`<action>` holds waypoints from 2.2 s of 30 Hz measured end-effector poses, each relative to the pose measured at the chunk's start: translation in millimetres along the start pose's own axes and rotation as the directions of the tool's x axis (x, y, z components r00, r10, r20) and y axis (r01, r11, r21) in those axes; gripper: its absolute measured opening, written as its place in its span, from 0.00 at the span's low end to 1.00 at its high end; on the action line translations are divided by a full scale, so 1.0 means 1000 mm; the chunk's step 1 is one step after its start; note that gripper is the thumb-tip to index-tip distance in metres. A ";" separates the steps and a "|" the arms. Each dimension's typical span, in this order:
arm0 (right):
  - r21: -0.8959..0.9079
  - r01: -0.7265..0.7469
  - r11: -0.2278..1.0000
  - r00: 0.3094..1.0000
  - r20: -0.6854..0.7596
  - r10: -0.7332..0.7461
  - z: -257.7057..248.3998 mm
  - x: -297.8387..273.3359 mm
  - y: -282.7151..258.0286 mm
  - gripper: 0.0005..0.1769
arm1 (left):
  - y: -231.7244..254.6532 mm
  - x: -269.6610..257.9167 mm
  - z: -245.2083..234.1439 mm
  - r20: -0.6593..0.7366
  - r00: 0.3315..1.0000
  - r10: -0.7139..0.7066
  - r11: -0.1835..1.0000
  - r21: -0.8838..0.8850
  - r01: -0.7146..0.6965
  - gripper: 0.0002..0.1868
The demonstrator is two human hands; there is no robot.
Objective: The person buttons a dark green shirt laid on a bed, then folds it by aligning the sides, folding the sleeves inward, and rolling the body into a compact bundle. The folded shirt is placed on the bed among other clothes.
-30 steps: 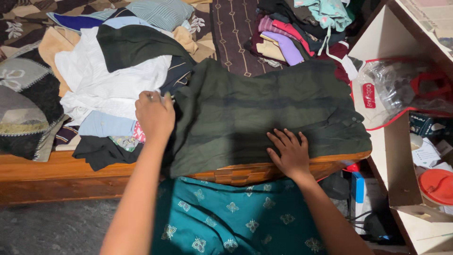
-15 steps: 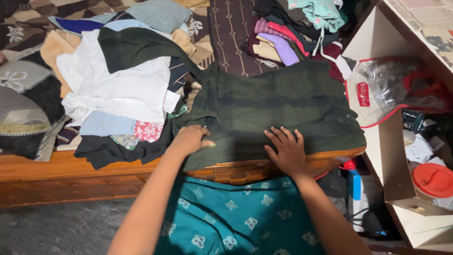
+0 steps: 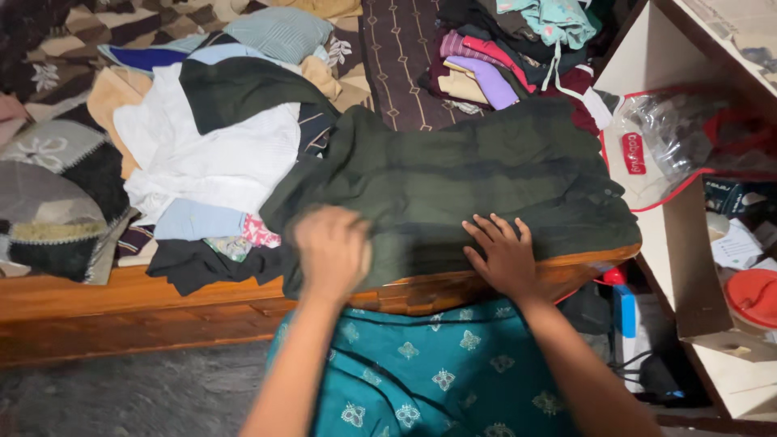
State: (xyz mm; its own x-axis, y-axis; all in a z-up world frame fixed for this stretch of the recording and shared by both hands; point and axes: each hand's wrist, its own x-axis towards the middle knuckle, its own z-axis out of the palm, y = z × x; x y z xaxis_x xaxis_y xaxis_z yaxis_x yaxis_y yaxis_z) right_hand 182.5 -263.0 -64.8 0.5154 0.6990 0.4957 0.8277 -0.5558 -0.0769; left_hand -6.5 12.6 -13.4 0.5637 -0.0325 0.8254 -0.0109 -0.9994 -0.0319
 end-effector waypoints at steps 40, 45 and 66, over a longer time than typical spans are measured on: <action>0.430 0.458 0.778 0.836 0.090 -0.541 -0.003 0.067 -0.205 0.30 | -0.130 -0.078 -0.013 0.543 0.797 -0.266 0.679 -0.481 0.555 0.08; 0.610 0.264 0.747 0.824 0.260 -0.504 0.016 0.119 -0.205 0.09 | -0.132 -0.075 -0.021 0.554 0.815 -0.172 0.722 -0.492 0.487 0.16; 0.397 0.409 0.822 0.912 -0.169 -0.373 0.072 0.130 -0.200 0.13 | -0.081 -0.054 -0.046 0.374 0.835 -0.403 0.891 -0.048 0.451 0.14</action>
State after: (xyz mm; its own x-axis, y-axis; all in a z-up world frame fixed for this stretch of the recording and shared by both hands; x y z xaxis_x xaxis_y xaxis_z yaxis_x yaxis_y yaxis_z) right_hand 99.8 -28.5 -47.5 0.1244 0.7688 0.6273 0.9790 0.0079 -0.2038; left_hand -73.7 95.1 -29.3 0.7843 0.3789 0.4912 0.2052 -0.9057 0.3709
